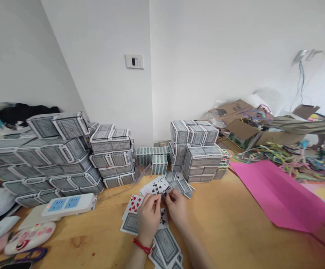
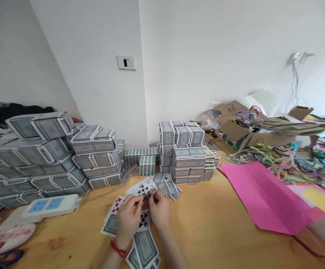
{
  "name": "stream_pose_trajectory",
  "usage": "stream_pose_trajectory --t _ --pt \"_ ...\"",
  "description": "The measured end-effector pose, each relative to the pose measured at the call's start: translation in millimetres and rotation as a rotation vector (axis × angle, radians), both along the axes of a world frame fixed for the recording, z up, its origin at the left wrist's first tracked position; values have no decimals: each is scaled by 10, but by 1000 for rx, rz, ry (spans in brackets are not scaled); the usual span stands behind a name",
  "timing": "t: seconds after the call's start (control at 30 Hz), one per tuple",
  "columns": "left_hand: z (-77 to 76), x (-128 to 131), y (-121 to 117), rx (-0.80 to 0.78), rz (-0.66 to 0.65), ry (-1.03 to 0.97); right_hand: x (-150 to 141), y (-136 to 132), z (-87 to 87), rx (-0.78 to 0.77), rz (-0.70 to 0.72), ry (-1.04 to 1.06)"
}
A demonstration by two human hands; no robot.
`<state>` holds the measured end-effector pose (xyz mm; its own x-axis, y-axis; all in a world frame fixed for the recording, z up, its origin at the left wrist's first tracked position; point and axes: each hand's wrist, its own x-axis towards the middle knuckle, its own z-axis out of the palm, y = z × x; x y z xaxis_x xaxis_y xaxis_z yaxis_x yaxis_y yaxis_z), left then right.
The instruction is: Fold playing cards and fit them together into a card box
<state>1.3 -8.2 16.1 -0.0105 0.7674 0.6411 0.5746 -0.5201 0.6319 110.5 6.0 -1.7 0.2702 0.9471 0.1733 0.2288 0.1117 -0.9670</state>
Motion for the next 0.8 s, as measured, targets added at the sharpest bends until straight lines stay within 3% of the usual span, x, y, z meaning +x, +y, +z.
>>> stream_pose_trajectory --t 0.47,0.8 --pt "-25 2 -5 -36 7 -31 -25 -16 4 -35 -8 -10" --pt "25 -13 11 -37 61 -92 9 -10 32 -8 137 143"
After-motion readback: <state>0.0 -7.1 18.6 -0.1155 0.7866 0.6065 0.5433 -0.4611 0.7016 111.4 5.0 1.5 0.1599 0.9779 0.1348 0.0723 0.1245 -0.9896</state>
